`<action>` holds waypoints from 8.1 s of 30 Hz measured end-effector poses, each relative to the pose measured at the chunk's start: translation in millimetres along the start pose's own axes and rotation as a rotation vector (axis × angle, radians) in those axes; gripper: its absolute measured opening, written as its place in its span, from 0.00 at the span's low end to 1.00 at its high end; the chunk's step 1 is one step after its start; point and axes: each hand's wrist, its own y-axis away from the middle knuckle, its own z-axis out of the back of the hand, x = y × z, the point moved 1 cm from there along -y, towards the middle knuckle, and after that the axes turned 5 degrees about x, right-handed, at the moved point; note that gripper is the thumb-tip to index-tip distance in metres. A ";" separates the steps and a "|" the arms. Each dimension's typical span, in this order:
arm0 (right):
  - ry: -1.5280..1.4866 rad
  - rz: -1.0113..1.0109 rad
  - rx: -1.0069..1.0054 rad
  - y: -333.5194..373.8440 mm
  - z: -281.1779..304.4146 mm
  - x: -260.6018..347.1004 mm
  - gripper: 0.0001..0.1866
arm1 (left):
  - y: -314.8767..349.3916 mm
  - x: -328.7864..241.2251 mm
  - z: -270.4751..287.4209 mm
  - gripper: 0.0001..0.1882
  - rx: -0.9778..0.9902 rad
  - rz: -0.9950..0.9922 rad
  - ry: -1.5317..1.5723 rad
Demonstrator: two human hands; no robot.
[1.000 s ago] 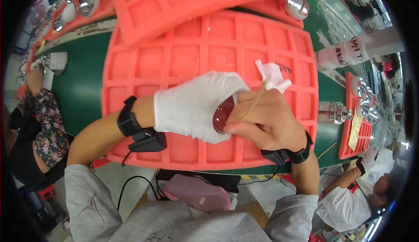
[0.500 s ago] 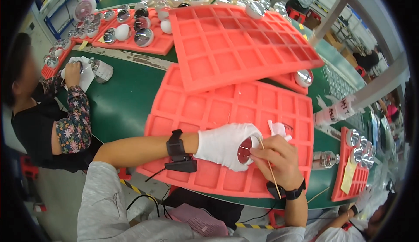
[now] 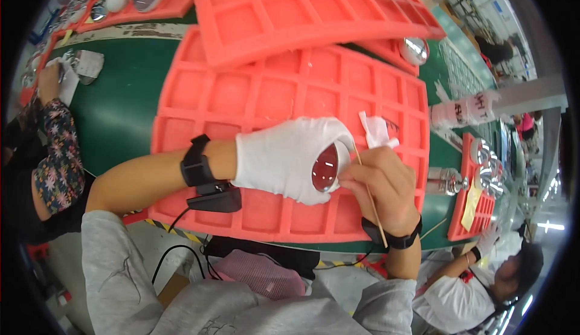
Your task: The person wipes a camera dome with a cloth, applies a liquid to its edge with a wooden stick, and presses the dome into a white base. They then use the stick to apply more liquid around the seam before placing the assembled camera onto a red tray.
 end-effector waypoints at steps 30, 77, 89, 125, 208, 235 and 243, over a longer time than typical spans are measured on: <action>-1.154 -0.340 -0.133 20.1 -11.1 -17.7 0.10 | -7.9 -11.8 14.5 0.29 0.314 0.070 -0.185; -1.166 -0.341 -0.035 5.1 -29.9 -28.7 0.16 | -13.9 7.7 -4.7 0.15 0.236 0.089 -0.073; -1.108 -0.395 0.001 -1.7 -23.9 -23.8 0.19 | -11.6 2.3 -1.6 0.20 0.203 0.105 -0.088; -0.924 -0.373 0.052 0.3 -18.6 -22.3 0.16 | -8.9 8.5 -2.4 0.19 0.204 0.044 -0.144; -0.824 -0.084 0.096 0.7 -21.5 -24.6 0.09 | -6.4 6.6 -7.0 0.22 0.079 -0.053 -0.142; -0.906 -0.255 0.045 3.9 -21.3 -20.2 0.16 | -8.8 2.0 -0.4 0.18 0.147 0.016 -0.078; -0.944 -0.358 0.000 4.4 -20.7 -17.5 0.17 | -6.7 2.4 -2.7 0.18 0.134 0.027 -0.044</action>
